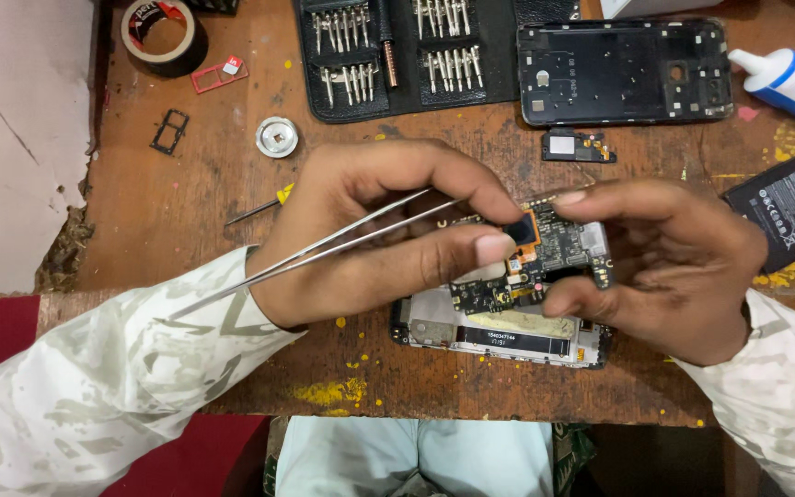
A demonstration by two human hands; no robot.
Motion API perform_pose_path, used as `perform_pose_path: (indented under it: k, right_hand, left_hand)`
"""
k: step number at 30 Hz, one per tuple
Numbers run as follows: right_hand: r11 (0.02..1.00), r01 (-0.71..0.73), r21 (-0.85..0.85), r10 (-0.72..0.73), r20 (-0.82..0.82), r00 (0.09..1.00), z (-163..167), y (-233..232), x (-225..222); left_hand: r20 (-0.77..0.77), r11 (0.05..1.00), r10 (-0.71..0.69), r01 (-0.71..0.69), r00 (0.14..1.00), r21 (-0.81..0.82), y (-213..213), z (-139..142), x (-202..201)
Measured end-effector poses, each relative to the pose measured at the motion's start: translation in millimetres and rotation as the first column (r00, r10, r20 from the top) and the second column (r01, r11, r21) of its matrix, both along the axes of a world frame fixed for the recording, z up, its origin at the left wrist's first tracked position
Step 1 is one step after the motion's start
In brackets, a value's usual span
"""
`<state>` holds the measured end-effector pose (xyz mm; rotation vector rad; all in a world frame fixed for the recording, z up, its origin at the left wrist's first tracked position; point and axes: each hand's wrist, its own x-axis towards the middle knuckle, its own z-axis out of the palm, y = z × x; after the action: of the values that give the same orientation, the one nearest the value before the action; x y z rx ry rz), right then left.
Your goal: The person uses tweezers to remove small components and a metal bracket from a disassembled smartphone. They then handle the motherboard, adjusting a ribbon cable and inspecting the board while the phone remains open on the workbench.
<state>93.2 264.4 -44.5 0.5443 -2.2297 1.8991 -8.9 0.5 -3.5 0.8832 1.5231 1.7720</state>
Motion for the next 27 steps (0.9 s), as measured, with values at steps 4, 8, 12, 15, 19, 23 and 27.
perform_pose_path:
  k: [4,8,12,15,19,23,27]
  right_hand:
    - [0.999,0.007,0.045,-0.007,0.001,1.0,0,-1,0]
    - [0.999,0.042,0.002,-0.042,0.037,0.998,3,-9,0]
    - [0.998,0.042,0.048,-0.04,-0.031,0.999,10,-17,-5]
    - [0.932,0.138,0.336,-0.064,-0.22,0.973,21,-16,-13]
    - [0.743,0.277,0.61,0.014,-0.427,0.904,36,-12,-20]
    - [0.59,0.373,0.716,0.121,-0.536,0.836,45,-10,-21]
    - [0.624,0.342,0.702,0.119,-0.518,0.847,44,-11,-22]
  left_hand:
    - [0.01,0.998,-0.037,0.036,0.999,0.061,-2,-1,0]
    - [0.075,0.999,-0.012,0.009,0.997,0.043,-5,-2,0]
    - [0.021,0.997,-0.035,0.033,0.999,0.068,-4,0,0]
    - [0.004,1.0,-0.018,0.018,1.0,0.009,-1,3,1]
    - [-0.005,0.999,-0.015,0.015,1.0,-0.041,3,4,2]
    - [-0.11,0.999,-0.042,0.04,0.993,-0.02,9,-1,1]
    - [-0.326,1.0,-0.027,0.025,0.945,-0.012,12,-6,-2]
